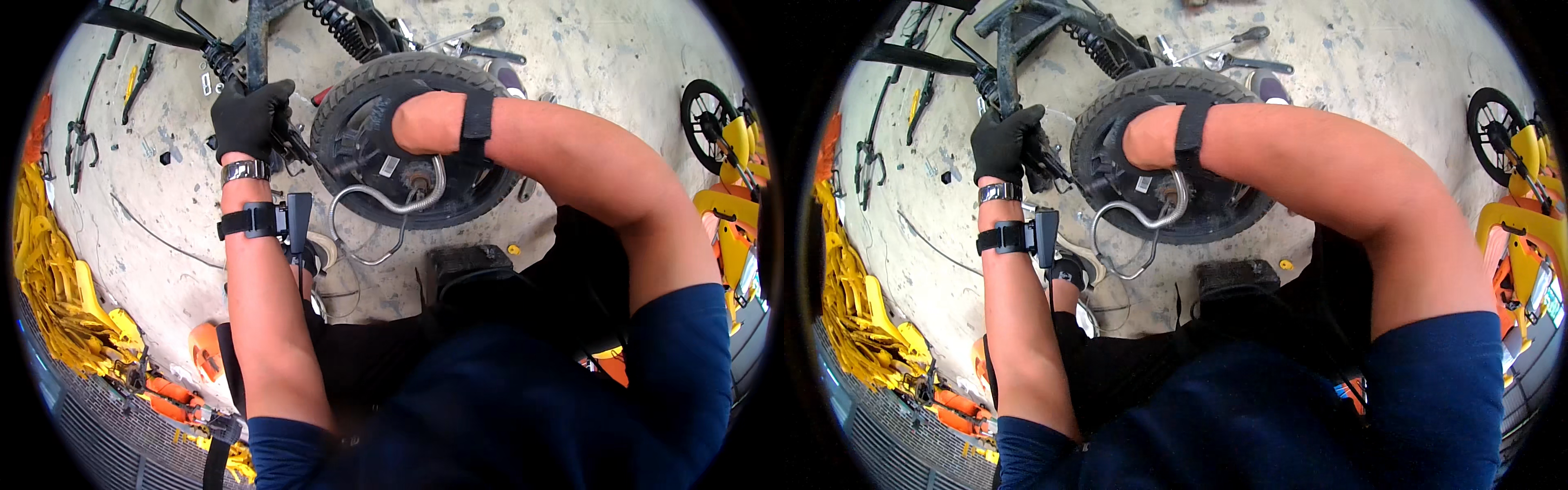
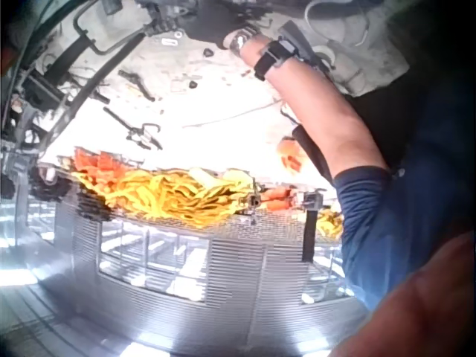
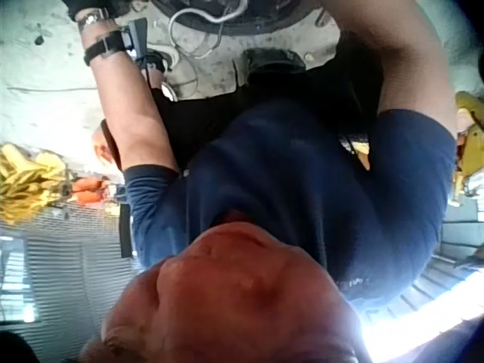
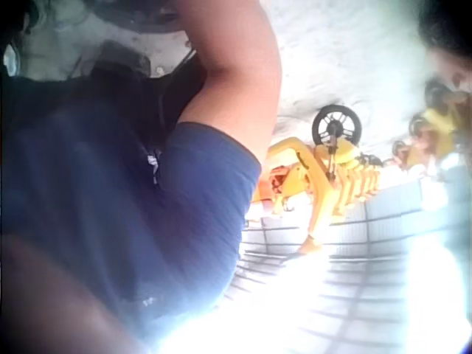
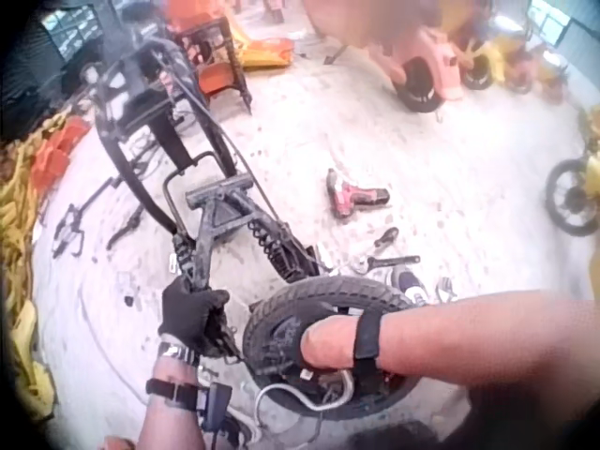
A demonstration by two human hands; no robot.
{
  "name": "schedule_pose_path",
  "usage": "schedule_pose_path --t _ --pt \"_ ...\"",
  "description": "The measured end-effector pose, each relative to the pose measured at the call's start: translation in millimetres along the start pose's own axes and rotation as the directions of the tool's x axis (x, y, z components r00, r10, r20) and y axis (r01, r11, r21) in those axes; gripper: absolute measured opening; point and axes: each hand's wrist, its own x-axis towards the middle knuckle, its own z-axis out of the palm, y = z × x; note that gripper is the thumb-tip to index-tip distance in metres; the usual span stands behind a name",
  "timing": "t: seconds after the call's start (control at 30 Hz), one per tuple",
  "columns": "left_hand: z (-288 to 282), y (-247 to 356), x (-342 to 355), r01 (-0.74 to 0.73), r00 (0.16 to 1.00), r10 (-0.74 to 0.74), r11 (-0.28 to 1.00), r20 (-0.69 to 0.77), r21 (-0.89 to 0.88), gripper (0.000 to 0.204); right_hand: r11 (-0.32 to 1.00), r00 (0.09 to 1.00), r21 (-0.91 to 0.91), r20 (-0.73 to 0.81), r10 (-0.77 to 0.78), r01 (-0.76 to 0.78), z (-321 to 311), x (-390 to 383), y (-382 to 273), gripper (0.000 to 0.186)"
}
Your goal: The person works on the rear wheel of a motorcycle by hand and with a screwdriver, handling a spring and a cable while seated on the floor.
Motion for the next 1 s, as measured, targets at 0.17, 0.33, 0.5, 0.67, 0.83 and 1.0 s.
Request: schedule_pose_path --t 0.17,0.33,0.5,0.67,0.83,1.0 --pt "1 4 -3 -0.015 0.998 0.024 0.988 -0.053 0.152 0.028 0.952 0.992 0.279 0.019 0.125 -0.125 -22 -43 19 0.037" --pt "3 -13 -14 -0.248 0.885 0.411 0.814 -0.218 0.525 0.05 0.756 0.917 0.591 -0.067 0.393 -0.281 -39 -80 4 0.024" --pt "-7 5 -51 -0.351 0.812 0.534 0.769 -0.235 0.534 0.046 0.882 0.984 0.448 -0.017 0.175 -0.149 -40 -106 -67 0.021" --pt "-53 71 -116 -0.523 0.849 0.415 0.749 0.327 0.406 0.031 0.951 0.97 0.297 -0.244 -0.008 0.083 -32 -106 -116 0.019" --pt "-94 85 -187 -0.362 0.887 0.289 0.92 0.361 0.15 0.034 0.755 0.776 0.609 -0.589 0.225 0.243 -99 -116 -142 0.01" --pt "-54 82 -211 -0.488 0.801 0.511 0.859 0.313 -0.154 0.051 0.758 0.678 0.491 -0.73 0.088 0.43 -101 -97 -134 0.014"
